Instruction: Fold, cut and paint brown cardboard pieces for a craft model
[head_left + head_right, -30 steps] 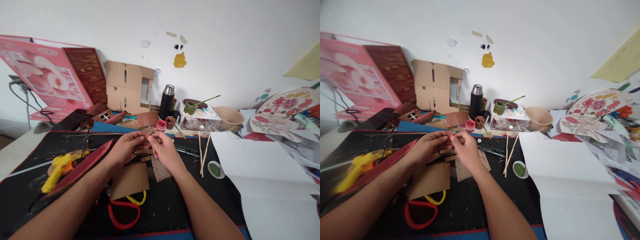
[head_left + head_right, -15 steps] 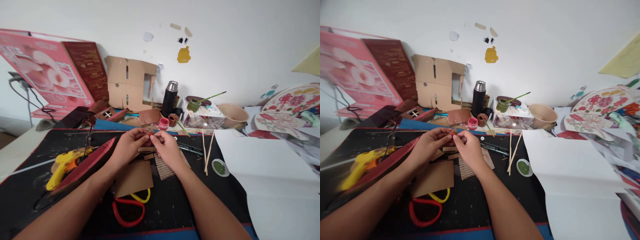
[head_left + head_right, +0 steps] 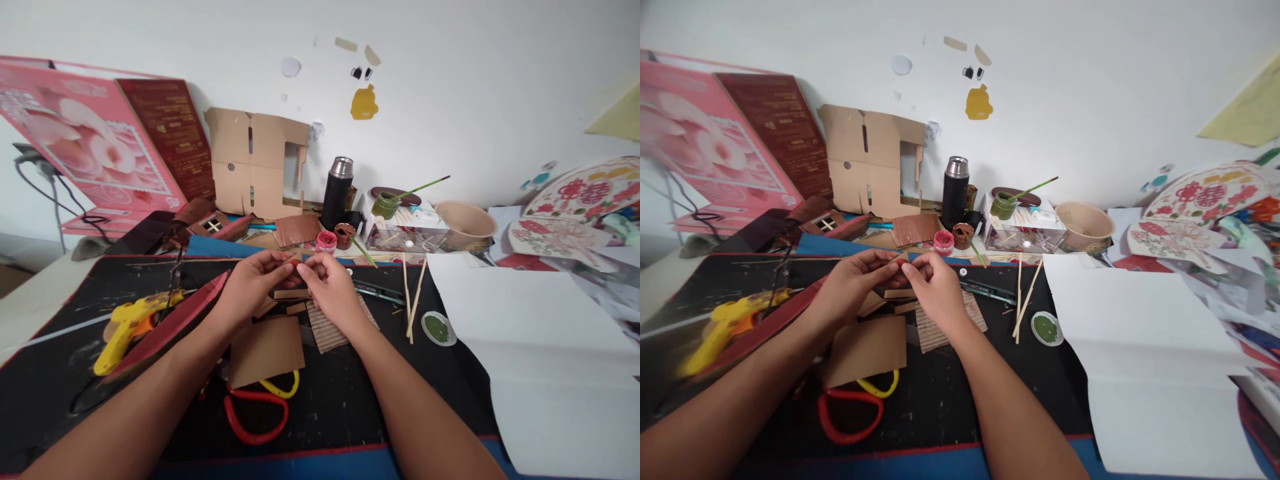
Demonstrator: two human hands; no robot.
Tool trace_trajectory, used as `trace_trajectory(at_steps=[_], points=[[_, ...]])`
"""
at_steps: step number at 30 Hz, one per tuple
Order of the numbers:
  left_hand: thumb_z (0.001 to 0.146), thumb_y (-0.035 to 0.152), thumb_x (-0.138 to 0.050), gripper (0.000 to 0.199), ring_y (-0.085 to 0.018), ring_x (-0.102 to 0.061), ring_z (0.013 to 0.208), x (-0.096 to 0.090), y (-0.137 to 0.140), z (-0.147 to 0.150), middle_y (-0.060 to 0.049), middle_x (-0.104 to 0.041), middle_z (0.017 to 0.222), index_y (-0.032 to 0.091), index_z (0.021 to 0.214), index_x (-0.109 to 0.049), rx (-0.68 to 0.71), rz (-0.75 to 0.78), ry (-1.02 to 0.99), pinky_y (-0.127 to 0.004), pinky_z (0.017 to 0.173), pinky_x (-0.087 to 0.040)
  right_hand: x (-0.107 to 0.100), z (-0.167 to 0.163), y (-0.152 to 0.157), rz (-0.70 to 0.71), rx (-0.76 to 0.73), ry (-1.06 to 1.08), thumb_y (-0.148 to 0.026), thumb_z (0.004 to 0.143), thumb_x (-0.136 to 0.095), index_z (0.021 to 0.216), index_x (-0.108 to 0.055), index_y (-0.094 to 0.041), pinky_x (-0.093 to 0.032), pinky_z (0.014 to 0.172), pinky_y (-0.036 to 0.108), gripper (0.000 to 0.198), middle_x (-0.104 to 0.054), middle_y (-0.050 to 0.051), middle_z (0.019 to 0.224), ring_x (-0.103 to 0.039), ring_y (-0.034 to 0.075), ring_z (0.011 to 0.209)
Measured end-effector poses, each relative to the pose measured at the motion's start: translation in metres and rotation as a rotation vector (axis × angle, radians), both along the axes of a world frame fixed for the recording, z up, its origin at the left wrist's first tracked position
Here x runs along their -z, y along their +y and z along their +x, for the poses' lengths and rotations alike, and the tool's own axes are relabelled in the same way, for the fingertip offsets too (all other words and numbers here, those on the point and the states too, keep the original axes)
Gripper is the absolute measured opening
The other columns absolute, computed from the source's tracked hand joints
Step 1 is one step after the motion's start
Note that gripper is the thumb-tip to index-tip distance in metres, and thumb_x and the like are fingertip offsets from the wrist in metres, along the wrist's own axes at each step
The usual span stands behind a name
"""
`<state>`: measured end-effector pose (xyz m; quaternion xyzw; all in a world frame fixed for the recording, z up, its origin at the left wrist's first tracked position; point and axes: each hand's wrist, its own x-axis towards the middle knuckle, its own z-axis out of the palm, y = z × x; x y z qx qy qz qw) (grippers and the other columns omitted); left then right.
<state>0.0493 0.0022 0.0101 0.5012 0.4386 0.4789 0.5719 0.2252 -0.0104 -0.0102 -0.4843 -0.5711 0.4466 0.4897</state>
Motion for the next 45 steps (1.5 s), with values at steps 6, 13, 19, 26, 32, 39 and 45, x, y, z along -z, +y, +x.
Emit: trace_trajectory(at_steps=[6,13,19,26,32,39,45], points=[[0.067,0.052,-0.095,0.048,-0.020,-0.075,0.074,-0.001,-0.001,0.002,-0.005,-0.080,0.092,0.018,0.097,-0.077,-0.007,0.002,0.012,-0.034,0.076,-0.064,0.003,-0.001,0.001,-0.029,-0.048,0.002,-0.051,0.096,-0.069,0.094,-0.065,-0.024,-0.032,0.044,0.024,0.028,-0.055,-0.006,0.059,-0.045,0.013,0.045],[0.071,0.055,-0.092,0.049,-0.019,-0.071,0.071,-0.011,-0.002,-0.003,-0.005,-0.079,0.086,0.018,0.099,-0.080,0.092,0.009,0.076,-0.032,0.070,-0.061,0.000,-0.003,-0.003,-0.011,-0.077,-0.034,-0.048,0.099,-0.064,0.090,-0.062,-0.023,-0.032,0.043,0.023,0.026,-0.055,-0.006,0.060,-0.046,0.011,0.044],[0.070,0.058,-0.091,0.047,-0.018,-0.070,0.069,-0.011,0.007,-0.011,-0.005,-0.078,0.087,0.018,0.093,-0.078,-0.010,0.087,0.026,-0.030,0.068,-0.059,-0.008,-0.007,-0.006,-0.037,-0.072,0.074,-0.052,0.097,-0.064,0.096,-0.064,-0.021,-0.031,0.041,0.022,0.031,-0.049,-0.009,0.050,-0.042,0.011,0.038],[0.067,0.062,-0.091,0.055,-0.019,-0.070,0.067,-0.005,0.018,-0.020,-0.004,-0.076,0.080,0.017,0.095,-0.075,-0.120,0.149,-0.023,-0.031,0.067,-0.057,-0.018,-0.010,-0.013,-0.023,-0.133,-0.103,-0.053,0.098,-0.063,0.096,-0.067,-0.021,-0.037,0.046,0.023,0.033,-0.054,-0.007,0.057,-0.048,0.012,0.043],[0.068,0.062,-0.090,0.055,-0.018,-0.070,0.064,-0.005,0.018,-0.020,-0.004,-0.075,0.082,0.016,0.093,-0.073,-0.111,0.172,-0.087,-0.032,0.066,-0.058,-0.041,-0.004,-0.038,0.101,-0.259,-0.743,-0.040,0.099,-0.070,0.106,-0.079,-0.024,-0.042,0.067,0.026,0.020,-0.075,0.001,0.080,-0.067,0.017,0.071],[0.065,0.064,-0.090,0.057,-0.019,-0.070,0.063,-0.008,0.020,-0.019,-0.003,-0.075,0.077,0.017,0.092,-0.072,-0.125,0.172,-0.142,-0.034,0.064,-0.060,-0.033,0.021,-0.049,0.036,-0.254,-0.912,-0.034,0.103,-0.064,0.114,-0.079,-0.022,-0.047,0.076,0.028,0.023,-0.082,0.005,0.096,-0.074,0.021,0.083],[0.064,0.062,-0.091,0.054,-0.019,-0.070,0.063,-0.008,0.021,-0.021,-0.002,-0.074,0.074,0.018,0.088,-0.071,-0.123,0.168,-0.156,-0.033,0.064,-0.060,-0.060,-0.001,-0.067,0.009,-0.438,-0.960,-0.055,0.088,-0.081,0.141,-0.068,-0.028,-0.045,0.071,0.029,0.061,-0.080,0.002,0.089,-0.073,0.022,0.078]])
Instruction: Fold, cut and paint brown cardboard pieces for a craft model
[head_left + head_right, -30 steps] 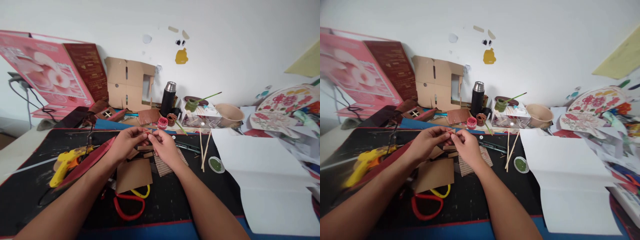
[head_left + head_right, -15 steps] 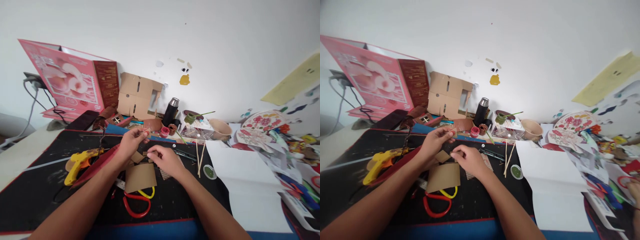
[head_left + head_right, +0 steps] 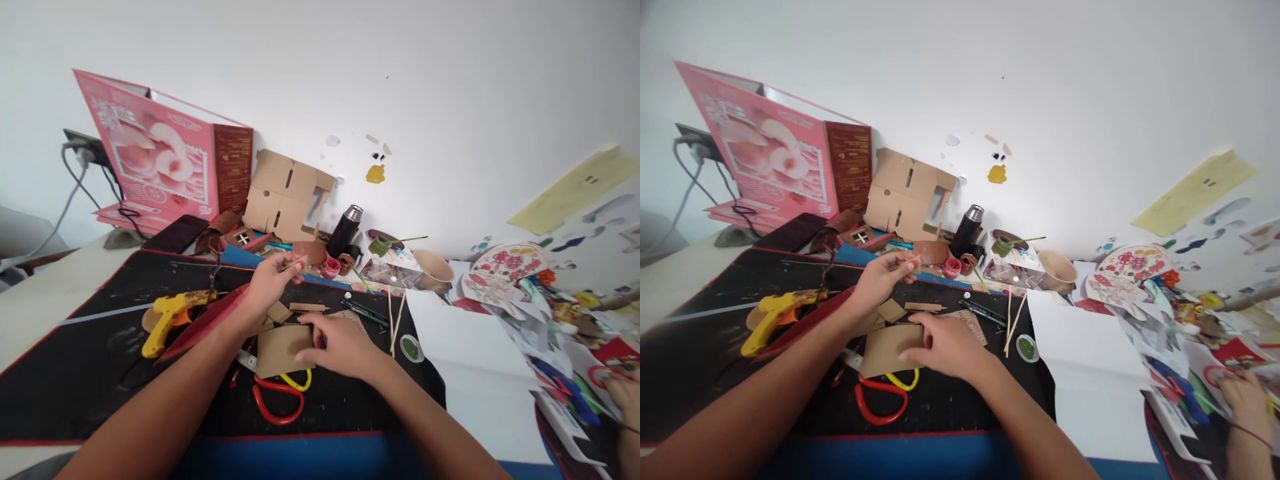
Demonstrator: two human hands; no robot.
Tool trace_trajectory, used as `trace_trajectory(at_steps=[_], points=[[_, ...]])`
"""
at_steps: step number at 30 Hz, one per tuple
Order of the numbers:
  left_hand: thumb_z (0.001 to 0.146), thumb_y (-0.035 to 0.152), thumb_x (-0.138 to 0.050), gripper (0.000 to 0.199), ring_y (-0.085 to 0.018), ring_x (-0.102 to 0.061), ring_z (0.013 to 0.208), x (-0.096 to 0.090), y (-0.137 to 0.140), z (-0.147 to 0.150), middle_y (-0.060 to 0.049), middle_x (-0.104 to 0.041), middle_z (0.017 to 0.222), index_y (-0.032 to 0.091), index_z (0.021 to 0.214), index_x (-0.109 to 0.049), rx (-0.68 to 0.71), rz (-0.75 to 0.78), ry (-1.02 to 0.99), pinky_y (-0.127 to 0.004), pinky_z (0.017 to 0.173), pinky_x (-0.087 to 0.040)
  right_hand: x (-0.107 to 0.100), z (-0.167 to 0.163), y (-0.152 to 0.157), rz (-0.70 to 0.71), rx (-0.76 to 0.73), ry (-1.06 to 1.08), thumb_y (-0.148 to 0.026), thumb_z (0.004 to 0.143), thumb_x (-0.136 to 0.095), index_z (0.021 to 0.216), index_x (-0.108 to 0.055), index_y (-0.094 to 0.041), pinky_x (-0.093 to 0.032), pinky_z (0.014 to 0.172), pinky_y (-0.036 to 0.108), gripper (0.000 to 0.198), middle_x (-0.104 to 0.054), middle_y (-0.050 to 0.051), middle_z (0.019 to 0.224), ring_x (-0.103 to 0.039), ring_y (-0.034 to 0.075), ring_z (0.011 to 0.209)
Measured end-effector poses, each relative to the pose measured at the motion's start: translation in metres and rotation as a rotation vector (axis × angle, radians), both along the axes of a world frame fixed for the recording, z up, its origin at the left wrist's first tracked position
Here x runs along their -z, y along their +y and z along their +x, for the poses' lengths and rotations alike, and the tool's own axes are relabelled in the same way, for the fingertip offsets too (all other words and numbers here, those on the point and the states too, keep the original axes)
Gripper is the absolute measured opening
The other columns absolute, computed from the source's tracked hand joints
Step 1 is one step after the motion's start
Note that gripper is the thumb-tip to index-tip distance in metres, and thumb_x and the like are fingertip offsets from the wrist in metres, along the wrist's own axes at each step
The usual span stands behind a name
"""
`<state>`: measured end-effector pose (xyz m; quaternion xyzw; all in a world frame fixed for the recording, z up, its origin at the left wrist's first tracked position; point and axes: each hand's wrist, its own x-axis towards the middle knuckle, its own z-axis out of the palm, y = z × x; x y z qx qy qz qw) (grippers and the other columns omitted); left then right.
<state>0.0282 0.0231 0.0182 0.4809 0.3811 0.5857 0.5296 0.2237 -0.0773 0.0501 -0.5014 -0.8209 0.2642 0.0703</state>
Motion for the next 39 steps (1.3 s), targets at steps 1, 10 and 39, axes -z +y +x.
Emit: trace_trajectory(at_steps=[1,10,39], points=[[0.065,0.062,-0.091,0.054,-0.018,-0.070,0.063,0.000,0.000,-0.001,-0.001,-0.074,0.074,0.018,0.089,-0.071,-0.001,-0.001,-0.004,-0.032,0.064,-0.060,-0.004,-0.005,-0.003,-0.014,-0.053,-0.042,-0.059,0.086,-0.082,0.147,-0.064,-0.028,-0.046,0.071,0.030,0.071,-0.080,0.003,0.090,-0.074,0.024,0.081],[0.063,0.066,-0.091,0.061,-0.019,-0.070,0.063,-0.006,0.002,-0.009,-0.003,-0.075,0.076,0.016,0.092,-0.071,-0.052,0.017,-0.060,-0.034,0.066,-0.061,0.003,-0.023,0.000,0.034,-0.106,-0.295,-0.071,0.080,-0.080,0.155,-0.053,-0.021,-0.052,0.082,0.040,0.094,-0.080,0.019,0.116,-0.076,0.041,0.106],[0.078,0.052,-0.085,0.045,-0.018,-0.073,0.066,-0.015,-0.010,-0.002,-0.003,-0.076,0.079,0.016,0.101,-0.070,-0.169,0.167,-0.069,-0.032,0.065,-0.062,0.021,-0.010,0.006,0.134,0.105,0.034,-0.038,0.101,-0.071,0.113,-0.082,-0.024,-0.047,0.072,0.026,0.022,-0.082,0.003,0.090,-0.074,0.019,0.079]])
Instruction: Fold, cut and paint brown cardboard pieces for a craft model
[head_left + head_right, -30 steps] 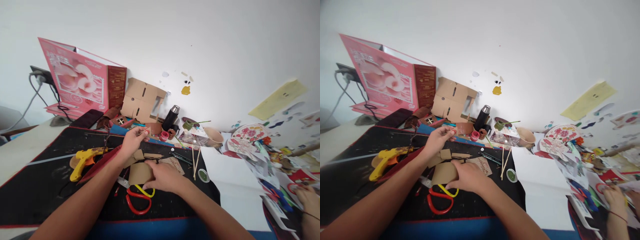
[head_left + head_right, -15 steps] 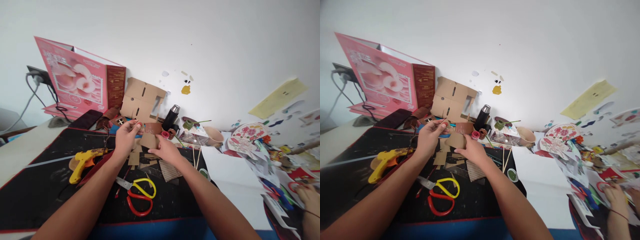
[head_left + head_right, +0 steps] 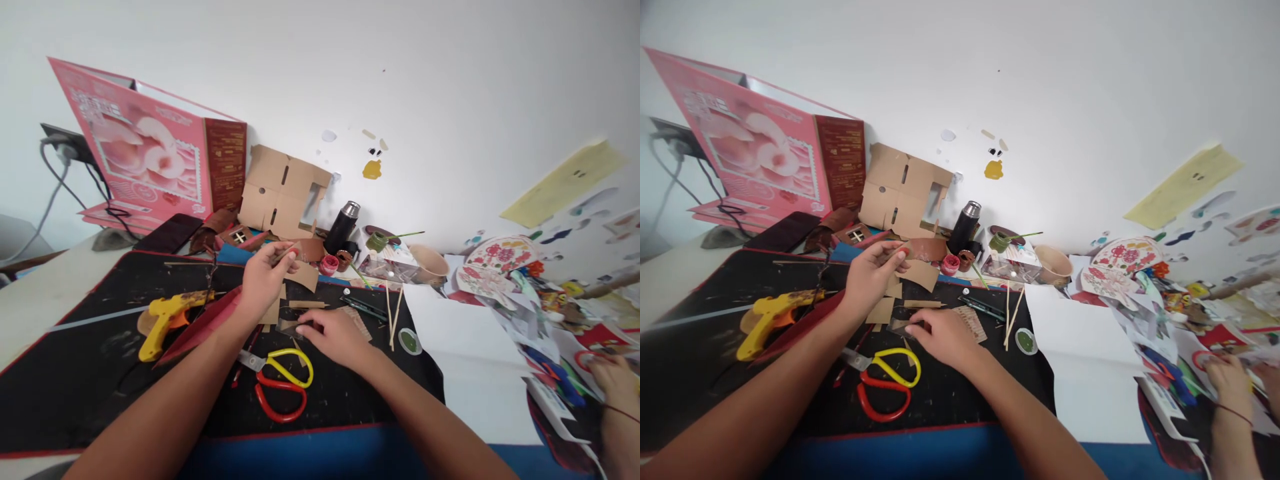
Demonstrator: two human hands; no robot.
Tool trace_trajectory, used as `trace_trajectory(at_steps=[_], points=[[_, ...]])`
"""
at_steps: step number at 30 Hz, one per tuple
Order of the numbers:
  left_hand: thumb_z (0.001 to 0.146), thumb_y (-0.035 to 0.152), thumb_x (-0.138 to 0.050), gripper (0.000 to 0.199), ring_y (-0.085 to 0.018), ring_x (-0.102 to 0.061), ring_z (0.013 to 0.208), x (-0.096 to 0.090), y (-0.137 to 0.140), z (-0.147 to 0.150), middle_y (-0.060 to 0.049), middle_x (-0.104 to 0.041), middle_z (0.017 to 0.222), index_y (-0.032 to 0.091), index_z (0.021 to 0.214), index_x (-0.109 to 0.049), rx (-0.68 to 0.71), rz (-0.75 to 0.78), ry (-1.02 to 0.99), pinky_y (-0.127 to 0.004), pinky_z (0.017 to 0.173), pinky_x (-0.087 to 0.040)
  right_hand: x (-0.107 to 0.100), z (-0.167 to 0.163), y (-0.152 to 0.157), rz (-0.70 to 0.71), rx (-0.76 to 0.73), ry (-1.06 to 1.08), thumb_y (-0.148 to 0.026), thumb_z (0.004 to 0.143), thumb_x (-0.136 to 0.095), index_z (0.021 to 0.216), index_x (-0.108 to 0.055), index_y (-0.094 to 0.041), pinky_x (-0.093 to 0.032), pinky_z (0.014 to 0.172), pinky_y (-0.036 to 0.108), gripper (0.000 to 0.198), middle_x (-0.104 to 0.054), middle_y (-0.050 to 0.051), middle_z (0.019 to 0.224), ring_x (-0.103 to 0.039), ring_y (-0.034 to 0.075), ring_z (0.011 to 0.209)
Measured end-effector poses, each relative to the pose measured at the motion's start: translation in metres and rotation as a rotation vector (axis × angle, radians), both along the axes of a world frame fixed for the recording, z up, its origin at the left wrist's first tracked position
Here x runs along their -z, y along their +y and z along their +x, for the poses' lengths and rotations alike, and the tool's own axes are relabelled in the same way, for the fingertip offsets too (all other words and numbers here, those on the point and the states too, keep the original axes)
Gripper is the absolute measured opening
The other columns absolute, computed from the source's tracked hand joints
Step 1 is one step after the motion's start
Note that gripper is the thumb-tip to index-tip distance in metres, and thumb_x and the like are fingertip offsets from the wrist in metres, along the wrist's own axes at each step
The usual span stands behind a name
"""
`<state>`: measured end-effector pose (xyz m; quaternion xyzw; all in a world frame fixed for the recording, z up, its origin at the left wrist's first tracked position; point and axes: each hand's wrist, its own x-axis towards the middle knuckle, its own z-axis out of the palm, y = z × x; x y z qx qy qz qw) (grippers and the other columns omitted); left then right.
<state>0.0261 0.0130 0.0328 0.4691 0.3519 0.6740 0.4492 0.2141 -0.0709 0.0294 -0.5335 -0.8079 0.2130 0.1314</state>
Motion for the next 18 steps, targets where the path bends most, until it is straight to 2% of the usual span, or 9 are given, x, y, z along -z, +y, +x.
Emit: trace_trajectory(at_steps=[4,7,12,18], points=[[0.079,0.051,-0.085,0.044,-0.018,-0.072,0.065,0.002,-0.001,0.003,-0.003,-0.075,0.079,0.017,0.102,-0.071,0.024,0.009,0.020,-0.032,0.065,-0.062,0.004,-0.008,-0.012,0.038,-0.146,-0.060,-0.036,0.103,-0.069,0.118,-0.081,-0.024,-0.051,0.080,0.028,0.023,-0.085,0.006,0.104,-0.078,0.021,0.092],[0.079,0.051,-0.084,0.043,-0.018,-0.072,0.066,0.004,-0.001,0.004,-0.002,-0.074,0.077,0.017,0.102,-0.072,0.034,0.003,0.047,-0.032,0.065,-0.062,-0.002,-0.028,-0.010,0.134,-0.271,-0.146,-0.034,0.106,-0.064,0.125,-0.077,-0.023,-0.053,0.084,0.030,0.025,-0.083,0.008,0.112,-0.078,0.023,0.099],[0.080,0.050,-0.083,0.042,-0.018,-0.072,0.066,0.007,-0.002,0.004,-0.003,-0.075,0.081,0.017,0.102,-0.072,0.040,0.005,0.069,-0.031,0.065,-0.062,-0.001,-0.063,0.005,0.203,-0.391,-0.394,-0.026,0.106,-0.057,0.115,-0.077,-0.020,-0.055,0.075,0.033,0.023,-0.083,0.009,0.103,-0.077,0.025,0.089],[0.081,0.050,-0.083,0.041,-0.017,-0.072,0.067,0.011,-0.001,0.007,-0.003,-0.075,0.085,0.017,0.103,-0.072,0.065,-0.003,0.058,-0.031,0.064,-0.061,0.011,-0.074,0.021,0.212,-0.479,-0.419,-0.020,0.103,-0.056,0.113,-0.077,-0.019,-0.055,0.071,0.036,0.024,-0.083,0.010,0.105,-0.077,0.027,0.089]])
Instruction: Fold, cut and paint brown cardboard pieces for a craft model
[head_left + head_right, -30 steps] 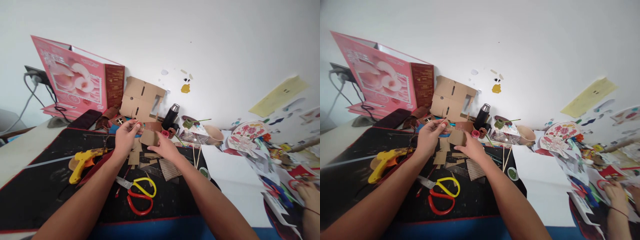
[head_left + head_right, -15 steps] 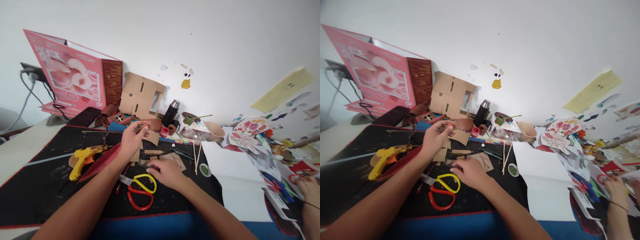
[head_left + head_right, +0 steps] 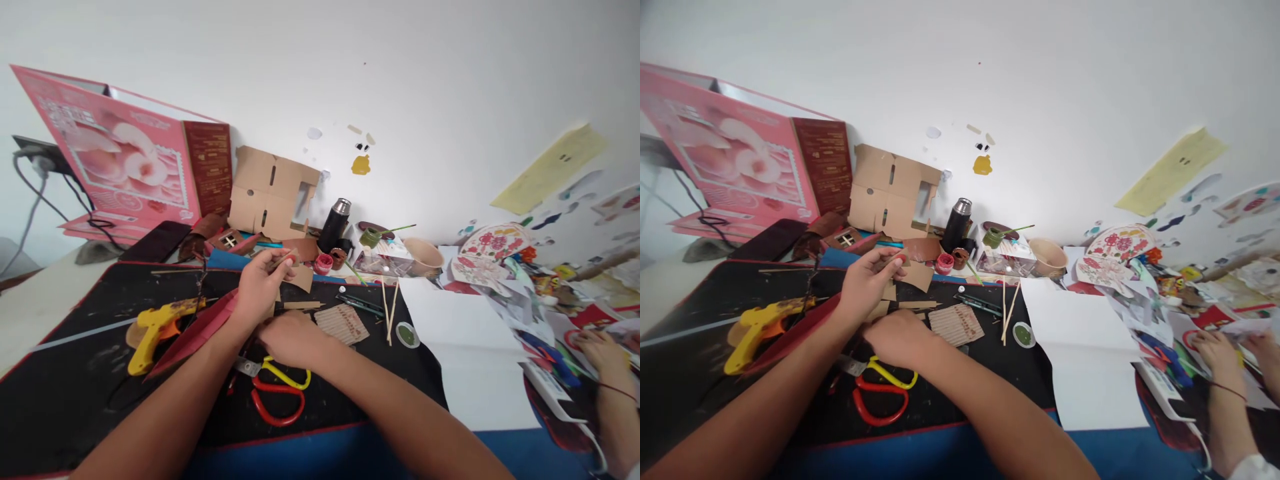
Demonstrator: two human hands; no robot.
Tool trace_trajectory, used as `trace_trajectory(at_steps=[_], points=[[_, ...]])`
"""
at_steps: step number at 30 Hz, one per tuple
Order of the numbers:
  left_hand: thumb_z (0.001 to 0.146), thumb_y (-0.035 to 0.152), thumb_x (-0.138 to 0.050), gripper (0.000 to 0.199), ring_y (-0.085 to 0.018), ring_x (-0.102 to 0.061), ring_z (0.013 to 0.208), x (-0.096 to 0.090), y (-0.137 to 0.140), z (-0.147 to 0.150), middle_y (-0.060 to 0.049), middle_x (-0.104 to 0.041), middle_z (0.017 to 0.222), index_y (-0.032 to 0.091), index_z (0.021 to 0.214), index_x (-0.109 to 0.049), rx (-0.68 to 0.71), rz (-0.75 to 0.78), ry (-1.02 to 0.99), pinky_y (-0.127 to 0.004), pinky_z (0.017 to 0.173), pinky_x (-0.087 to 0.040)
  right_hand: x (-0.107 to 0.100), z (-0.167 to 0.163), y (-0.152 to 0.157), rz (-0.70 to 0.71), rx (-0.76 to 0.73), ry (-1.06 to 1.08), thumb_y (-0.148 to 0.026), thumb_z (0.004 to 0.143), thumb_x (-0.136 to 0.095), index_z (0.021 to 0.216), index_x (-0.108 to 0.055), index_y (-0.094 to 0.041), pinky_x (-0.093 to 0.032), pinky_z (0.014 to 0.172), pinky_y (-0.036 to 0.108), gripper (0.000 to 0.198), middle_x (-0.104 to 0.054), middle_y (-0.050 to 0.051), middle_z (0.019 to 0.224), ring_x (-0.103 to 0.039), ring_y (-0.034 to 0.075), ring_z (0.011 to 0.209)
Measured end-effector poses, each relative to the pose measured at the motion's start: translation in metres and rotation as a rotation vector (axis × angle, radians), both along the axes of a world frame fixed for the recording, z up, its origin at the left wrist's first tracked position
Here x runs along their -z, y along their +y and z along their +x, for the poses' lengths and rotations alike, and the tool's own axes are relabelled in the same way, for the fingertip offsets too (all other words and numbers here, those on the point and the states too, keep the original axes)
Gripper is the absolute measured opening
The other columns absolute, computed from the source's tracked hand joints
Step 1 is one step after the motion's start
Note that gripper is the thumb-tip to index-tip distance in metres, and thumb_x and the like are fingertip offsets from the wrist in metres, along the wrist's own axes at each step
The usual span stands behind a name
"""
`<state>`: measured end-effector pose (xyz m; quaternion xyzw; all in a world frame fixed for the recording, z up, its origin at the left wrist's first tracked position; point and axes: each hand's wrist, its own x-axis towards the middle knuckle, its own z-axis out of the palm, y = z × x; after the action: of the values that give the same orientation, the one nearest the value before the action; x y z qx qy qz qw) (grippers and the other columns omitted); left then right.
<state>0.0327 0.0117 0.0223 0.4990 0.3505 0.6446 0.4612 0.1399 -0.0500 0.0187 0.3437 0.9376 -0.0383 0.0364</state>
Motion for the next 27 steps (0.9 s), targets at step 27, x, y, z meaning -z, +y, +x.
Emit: trace_trajectory(at_steps=[27], points=[[0.081,0.050,-0.081,0.041,-0.017,-0.072,0.067,-0.001,-0.001,0.000,-0.003,-0.074,0.083,0.017,0.103,-0.071,0.001,-0.013,0.002,-0.030,0.064,-0.061,-0.035,0.060,-0.011,0.097,0.188,-0.142,-0.029,0.103,-0.057,0.111,-0.074,-0.016,-0.054,0.076,0.034,0.023,-0.083,0.014,0.096,-0.080,0.029,0.086]])
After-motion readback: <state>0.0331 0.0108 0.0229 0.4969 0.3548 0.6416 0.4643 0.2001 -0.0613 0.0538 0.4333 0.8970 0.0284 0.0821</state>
